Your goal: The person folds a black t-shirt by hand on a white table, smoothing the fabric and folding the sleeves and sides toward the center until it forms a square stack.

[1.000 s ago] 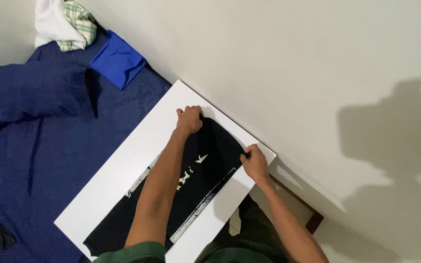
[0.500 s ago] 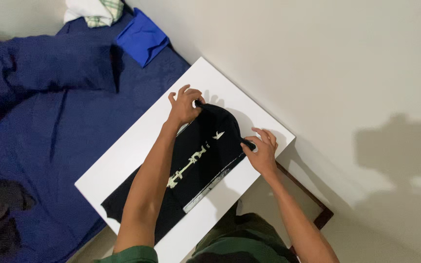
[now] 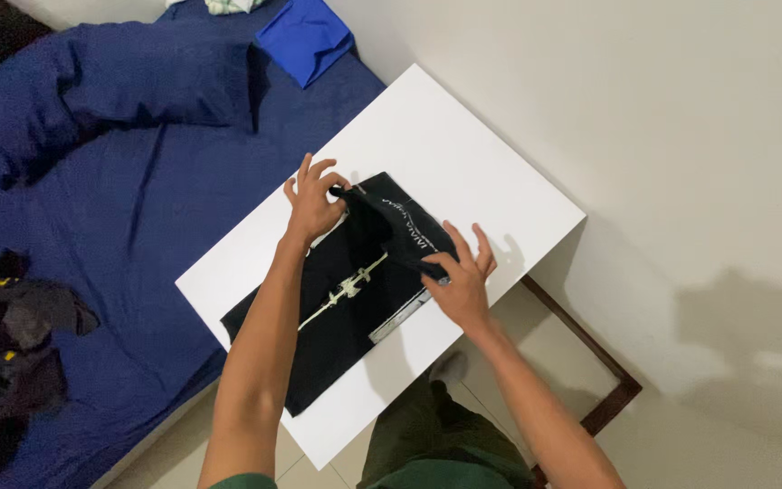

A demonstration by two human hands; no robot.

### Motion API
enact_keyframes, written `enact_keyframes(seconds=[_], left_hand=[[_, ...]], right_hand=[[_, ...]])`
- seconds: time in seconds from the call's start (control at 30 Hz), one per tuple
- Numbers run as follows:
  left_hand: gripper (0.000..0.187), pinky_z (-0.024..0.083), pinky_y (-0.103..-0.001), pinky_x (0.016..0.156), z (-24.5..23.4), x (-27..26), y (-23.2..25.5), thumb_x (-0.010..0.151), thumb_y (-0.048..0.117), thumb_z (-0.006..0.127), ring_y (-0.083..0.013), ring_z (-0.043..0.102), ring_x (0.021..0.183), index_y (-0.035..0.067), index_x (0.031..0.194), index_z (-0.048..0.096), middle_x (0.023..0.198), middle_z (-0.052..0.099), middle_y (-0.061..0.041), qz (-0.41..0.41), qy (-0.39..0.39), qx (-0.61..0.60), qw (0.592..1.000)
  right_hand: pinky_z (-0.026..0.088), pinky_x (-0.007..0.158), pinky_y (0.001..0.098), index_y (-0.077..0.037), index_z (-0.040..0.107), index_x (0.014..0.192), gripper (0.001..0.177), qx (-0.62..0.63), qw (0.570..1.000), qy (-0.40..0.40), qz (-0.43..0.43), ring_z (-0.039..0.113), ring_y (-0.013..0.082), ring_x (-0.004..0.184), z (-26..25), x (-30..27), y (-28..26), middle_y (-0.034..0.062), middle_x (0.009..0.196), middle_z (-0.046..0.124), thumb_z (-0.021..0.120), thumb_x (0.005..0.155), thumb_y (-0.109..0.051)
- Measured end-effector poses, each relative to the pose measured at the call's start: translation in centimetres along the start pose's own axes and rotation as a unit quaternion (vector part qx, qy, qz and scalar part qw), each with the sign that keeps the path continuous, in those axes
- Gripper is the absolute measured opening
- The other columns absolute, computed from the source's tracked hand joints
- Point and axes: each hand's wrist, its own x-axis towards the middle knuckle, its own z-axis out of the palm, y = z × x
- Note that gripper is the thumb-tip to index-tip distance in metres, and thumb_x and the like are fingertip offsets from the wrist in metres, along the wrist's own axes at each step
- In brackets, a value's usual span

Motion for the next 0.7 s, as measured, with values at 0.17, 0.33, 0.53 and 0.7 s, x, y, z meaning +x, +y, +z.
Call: enact_keyframes(seconds=[0.17, 0.33, 0.53, 0.7], left_hand=[[0.028, 0.023, -0.059, 0.111, -0.9, -4.5, -3.6, 0.072, 0.008, 0.073, -0.0342, 0.034, 0.141, 0.018, 0.098, 0.074, 0.14, 0.055, -0.007, -0.022, 0.012, -0.019, 0.999], [0.03, 0.054, -0.039, 0.082, -1.0, -7.7, -5.6, 0.083, -0.001, 0.059, -0.0217, 0.063, 0.09, 0.011, 0.108, 0.067, 0.114, 0.065, -0.01, -0.13, 0.004, -0.26, 0.957], [0.033, 0.053, -0.036, 0.067, 0.0, -9.8, -5.9, 0.084, -0.008, 0.053, -0.0183, 0.063, 0.075, 0.009, 0.11, 0.063, 0.101, 0.068, -0.005, -0.21, -0.002, -0.314, 0.926], [0.031, 0.053, -0.039, 0.084, 0.6, -10.7, -6.4, 0.086, -0.006, 0.06, -0.0278, 0.064, 0.089, 0.01, 0.111, 0.067, 0.11, 0.066, -0.011, -0.091, 0.062, -0.15, 0.983]], right_hand=[[0.017, 0.116, 0.0581, -0.014, 0.073, 0.089, 0.029, 0.006, 0.999, -0.007, -0.044, 0.022, 0.0383, 0.15, 3.4, -1.8, -2.5, 0.0049, 0.159, 0.045, 0.089, 0.066, -0.011], [0.023, 0.108, 0.0516, -0.015, 0.072, 0.093, 0.035, 0.003, 0.996, 0.001, -0.09, 0.039, 0.0294, 0.132, 6.3, -3.8, -3.9, 0.002, 0.137, 0.058, 0.09, 0.063, -0.013], [0.029, 0.101, 0.0433, -0.012, 0.071, 0.098, 0.036, 0.032, 0.991, -0.013, -0.127, 0.051, 0.0224, 0.113, 7.5, -4.9, -4.1, 0.0005, 0.114, 0.062, 0.089, 0.066, -0.012], [0.032, 0.097, 0.0393, -0.009, 0.071, 0.099, 0.04, 0.016, 0.987, -0.021, -0.16, 0.056, 0.0219, 0.107, 8.5, -6.6, -3.0, 0.0025, 0.11, 0.064, 0.084, 0.061, -0.006]])
